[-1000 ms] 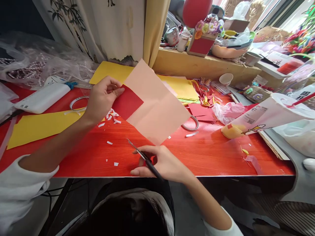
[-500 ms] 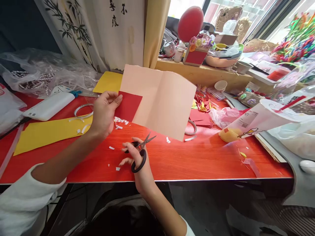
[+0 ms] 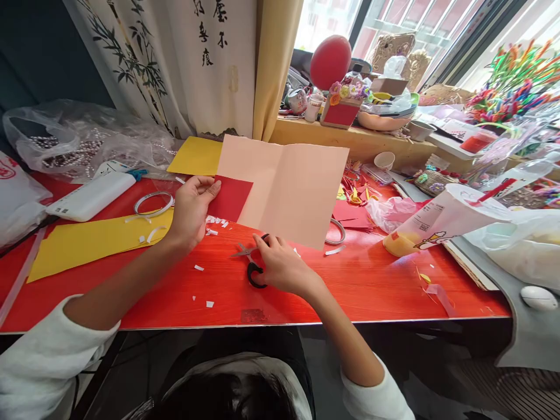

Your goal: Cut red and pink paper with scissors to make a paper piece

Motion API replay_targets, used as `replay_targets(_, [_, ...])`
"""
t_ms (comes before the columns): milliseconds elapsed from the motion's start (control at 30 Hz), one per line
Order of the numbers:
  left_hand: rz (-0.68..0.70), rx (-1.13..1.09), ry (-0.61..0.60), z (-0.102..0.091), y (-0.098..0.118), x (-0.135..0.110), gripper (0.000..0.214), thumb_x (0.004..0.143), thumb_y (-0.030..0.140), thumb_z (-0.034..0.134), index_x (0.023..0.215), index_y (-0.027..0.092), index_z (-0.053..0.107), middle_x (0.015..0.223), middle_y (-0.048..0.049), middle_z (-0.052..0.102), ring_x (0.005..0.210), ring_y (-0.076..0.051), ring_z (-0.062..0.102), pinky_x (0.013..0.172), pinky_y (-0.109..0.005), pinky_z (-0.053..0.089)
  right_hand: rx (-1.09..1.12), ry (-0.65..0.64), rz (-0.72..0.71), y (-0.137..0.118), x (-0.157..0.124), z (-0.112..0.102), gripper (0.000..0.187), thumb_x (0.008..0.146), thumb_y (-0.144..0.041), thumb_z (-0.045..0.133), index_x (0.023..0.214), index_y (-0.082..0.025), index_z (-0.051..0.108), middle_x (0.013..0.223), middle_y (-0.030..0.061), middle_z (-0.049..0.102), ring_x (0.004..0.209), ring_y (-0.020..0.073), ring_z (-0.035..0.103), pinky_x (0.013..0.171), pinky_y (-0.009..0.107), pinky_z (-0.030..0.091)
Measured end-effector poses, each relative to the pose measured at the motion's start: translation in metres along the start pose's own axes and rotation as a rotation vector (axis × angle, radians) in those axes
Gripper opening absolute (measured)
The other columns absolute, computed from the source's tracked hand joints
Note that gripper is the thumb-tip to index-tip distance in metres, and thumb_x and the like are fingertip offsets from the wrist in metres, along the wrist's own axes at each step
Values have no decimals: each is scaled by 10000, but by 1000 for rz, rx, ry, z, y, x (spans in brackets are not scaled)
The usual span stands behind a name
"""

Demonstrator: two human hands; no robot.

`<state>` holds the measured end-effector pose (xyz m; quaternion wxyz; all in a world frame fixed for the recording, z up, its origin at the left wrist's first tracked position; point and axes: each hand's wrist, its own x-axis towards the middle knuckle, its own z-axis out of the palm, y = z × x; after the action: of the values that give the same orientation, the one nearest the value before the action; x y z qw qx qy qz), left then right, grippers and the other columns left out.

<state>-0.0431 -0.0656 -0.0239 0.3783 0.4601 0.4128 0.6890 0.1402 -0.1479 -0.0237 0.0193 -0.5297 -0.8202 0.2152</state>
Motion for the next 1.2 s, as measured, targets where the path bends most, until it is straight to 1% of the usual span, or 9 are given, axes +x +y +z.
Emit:
replay_targets(67, [3, 13, 10, 0, -3, 0, 93, 734, 195, 674, 755, 154, 593, 740, 4, 605, 719, -97, 546, 717, -229, 421, -79, -25, -40, -4, 2, -5, 795, 742, -267, 630, 1458, -161, 300, 1327, 151, 482, 1234, 309, 413, 986, 426, 381])
replay_targets(167, [-1, 25, 28, 0, -8, 1, 88, 740, 192, 664, 756, 155, 586, 730, 7, 599, 709, -95, 542, 703, -224, 417, -138, 25, -78, -12, 8, -7, 634, 794, -329, 604, 1393, -211, 434, 1252, 125, 558, 1207, 291, 451, 998, 421, 353])
replay_targets(333, [9, 39, 44, 0, -12, 1, 79, 751, 192, 651, 758, 161, 579, 740, 7, 594, 721, -98, 546, 713, -226, 418, -106, 113, -28, -17, 21, 1, 441, 862, -328, 538, 1294, -246, 557, 1159, 130, 582, 1090, 289, 513, 955, 422, 374])
replay_targets(533, [27, 69, 54, -1, -14, 1, 94, 759, 224, 653, 774, 166, 580, 765, -8, 601, 733, -113, 553, 721, -244, 427, 368, 34, -103, -7, 29, 5, 759, 722, -368, 688, 1410, -222, 404, 1365, 105, 472, 1304, 282, 351, 1039, 417, 348])
replay_targets(600, [32, 78, 58, -1, -14, 1, 95, 763, 228, 652, 778, 168, 579, 775, -12, 600, 740, -116, 549, 724, -248, 428, 590, 143, -63, -7, 32, 6, 682, 717, -400, 694, 1345, -230, 489, 1338, 94, 519, 1247, 270, 444, 1015, 411, 378])
replay_targets(700, [47, 79, 74, 0, -15, 0, 90, 772, 223, 643, 785, 169, 572, 784, -13, 593, 750, -118, 542, 731, -250, 427, 969, 356, -14, -13, 39, 12, 429, 744, -458, 668, 1087, -202, 672, 1090, 84, 674, 1011, 242, 612, 893, 375, 462])
replay_targets(800, [68, 84, 89, 2, -14, -2, 86, 784, 224, 630, 789, 172, 562, 784, -11, 584, 756, -119, 541, 736, -249, 427, 1258, 442, -21, -20, 47, 19, 337, 742, -481, 667, 863, -171, 723, 889, 75, 712, 841, 207, 650, 817, 344, 490])
replay_targets(1000, [90, 132, 99, 5, -11, -8, 91, 806, 252, 615, 792, 187, 553, 794, -4, 586, 777, -122, 550, 736, -243, 427, 1469, 525, -80, -26, 51, 24, 276, 745, -421, 689, 749, -147, 726, 797, 77, 718, 706, 173, 662, 709, 306, 530])
replay_targets(1200, [79, 121, 83, 6, -6, -11, 105, 811, 280, 615, 803, 191, 559, 819, -7, 591, 797, -123, 554, 757, -238, 431, 1453, 584, -64, -23, 51, 21, 259, 756, -400, 686, 707, -149, 725, 790, 73, 731, 689, 170, 684, 714, 308, 553])
